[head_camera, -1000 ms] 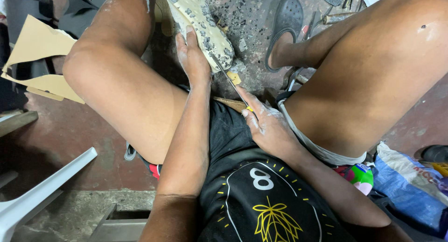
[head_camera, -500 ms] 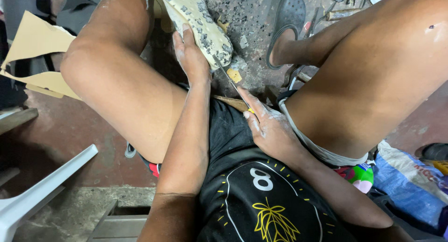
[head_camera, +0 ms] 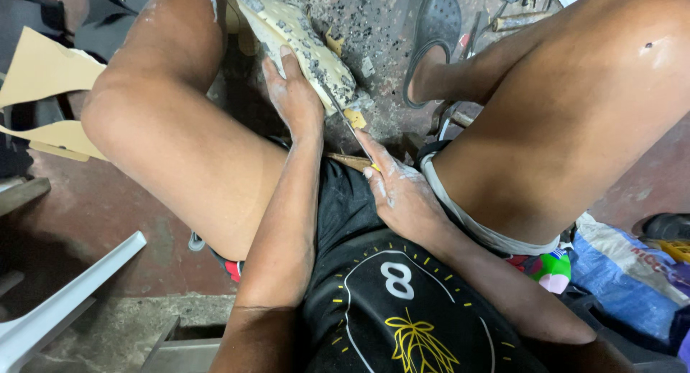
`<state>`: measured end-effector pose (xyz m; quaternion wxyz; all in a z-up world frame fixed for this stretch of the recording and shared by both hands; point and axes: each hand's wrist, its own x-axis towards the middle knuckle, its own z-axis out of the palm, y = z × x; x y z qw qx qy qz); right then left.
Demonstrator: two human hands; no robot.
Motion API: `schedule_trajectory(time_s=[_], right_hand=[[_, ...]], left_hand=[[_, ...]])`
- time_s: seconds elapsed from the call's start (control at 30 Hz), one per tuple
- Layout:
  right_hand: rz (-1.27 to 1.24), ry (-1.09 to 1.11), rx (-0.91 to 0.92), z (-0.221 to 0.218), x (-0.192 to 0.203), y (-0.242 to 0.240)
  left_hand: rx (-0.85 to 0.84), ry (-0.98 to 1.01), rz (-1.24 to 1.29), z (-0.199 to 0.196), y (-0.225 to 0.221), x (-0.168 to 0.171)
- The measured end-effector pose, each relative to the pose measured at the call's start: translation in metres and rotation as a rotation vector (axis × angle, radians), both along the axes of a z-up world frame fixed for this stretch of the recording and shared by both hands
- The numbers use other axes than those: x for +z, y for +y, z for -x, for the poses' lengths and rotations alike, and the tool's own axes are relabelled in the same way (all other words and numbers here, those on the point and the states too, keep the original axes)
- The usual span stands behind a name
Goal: The person scrapes a shoe sole with a knife and applies a white substance by hand while sitting in a workshop.
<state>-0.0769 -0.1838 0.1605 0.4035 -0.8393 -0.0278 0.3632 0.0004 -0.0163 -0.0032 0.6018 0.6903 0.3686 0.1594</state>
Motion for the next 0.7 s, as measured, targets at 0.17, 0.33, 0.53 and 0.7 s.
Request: schedule_trajectory(time_s=[0.17,0.33,0.53,0.7], right_hand=[[-0.071,-0.023,-0.02,-0.001,-0.002,0.002],[-0.033,0.042,-0.045,-0.002,-0.004,0.006],[-0.132,0.213,-0.112,-0.003,-0.004,0.005],[-0.563,0.567,-0.386,-0.006,-0.005,0.0]], left_hand=[[-0.034,0.019,0.027,0.002,-0.001,0.007],[-0.045,0.012,-0.026,0.002,-0.003,0.014],[-0.096,-0.006,-0.098,0.005,-0.002,0.02],[-0.153,-0.064,-0.104,0.01,0.001,0.021]])
